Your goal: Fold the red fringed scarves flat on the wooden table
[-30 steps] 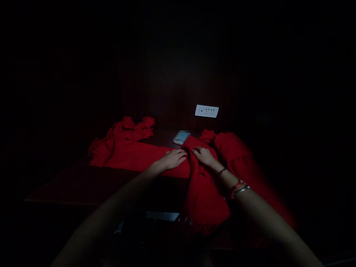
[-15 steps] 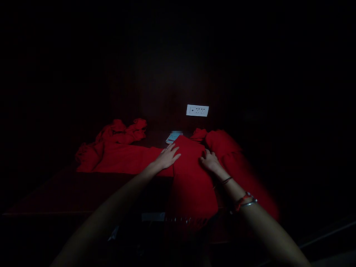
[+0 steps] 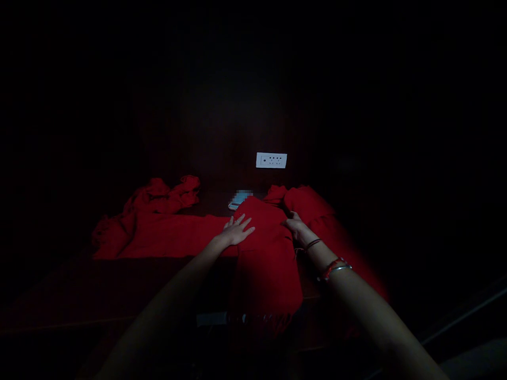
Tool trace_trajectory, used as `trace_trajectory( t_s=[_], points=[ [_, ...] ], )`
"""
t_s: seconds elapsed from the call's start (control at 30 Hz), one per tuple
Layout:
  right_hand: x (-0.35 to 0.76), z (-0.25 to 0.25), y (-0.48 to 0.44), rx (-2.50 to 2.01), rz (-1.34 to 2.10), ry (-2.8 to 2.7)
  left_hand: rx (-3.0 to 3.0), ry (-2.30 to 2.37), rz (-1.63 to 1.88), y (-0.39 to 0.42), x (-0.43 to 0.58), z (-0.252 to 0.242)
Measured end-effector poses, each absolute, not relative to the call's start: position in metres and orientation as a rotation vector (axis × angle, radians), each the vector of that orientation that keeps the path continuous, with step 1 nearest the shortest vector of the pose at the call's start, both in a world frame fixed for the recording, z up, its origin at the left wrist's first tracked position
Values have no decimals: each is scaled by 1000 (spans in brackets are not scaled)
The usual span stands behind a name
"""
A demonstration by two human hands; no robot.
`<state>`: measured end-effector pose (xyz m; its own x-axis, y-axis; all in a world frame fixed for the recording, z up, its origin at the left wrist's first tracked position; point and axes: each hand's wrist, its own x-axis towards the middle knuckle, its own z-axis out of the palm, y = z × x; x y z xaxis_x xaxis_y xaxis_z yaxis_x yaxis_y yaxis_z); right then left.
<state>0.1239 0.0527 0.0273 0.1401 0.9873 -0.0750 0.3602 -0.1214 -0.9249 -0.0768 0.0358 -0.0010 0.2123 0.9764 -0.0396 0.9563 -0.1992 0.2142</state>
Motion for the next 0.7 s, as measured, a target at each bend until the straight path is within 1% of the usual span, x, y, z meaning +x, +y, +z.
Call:
trace_trajectory(
  t_s=[0.2, 0.27, 0.33, 0.4, 0.47, 0.53, 0.6, 0.7],
  points=[
    [132, 28, 59, -1739, 828, -1500, 2258, 1869, 81, 36, -84, 1],
    [133, 29, 54, -1739, 802, -1568, 2268, 1922, 115, 33, -80, 8],
    [135, 26, 43, -1682, 796, -1595, 2387, 1943, 227, 33, -67, 18],
    [138, 20, 28, -1638, 781, -1583, 2613, 1806, 368, 41, -44, 29],
    [140, 11, 12, -1663, 706, -1592, 2808, 1503, 440, 55, -15, 37],
    [142, 4, -1, -1732, 596, -1614, 2895, 1195, 391, 73, 12, 41],
    [142, 1, -10, -1794, 507, -1612, 2908, 1009, 251, 89, 30, 38],
    [141, 2, -16, -1840, 487, -1575, 2860, 1040, 144, 104, 35, 25]
  ],
)
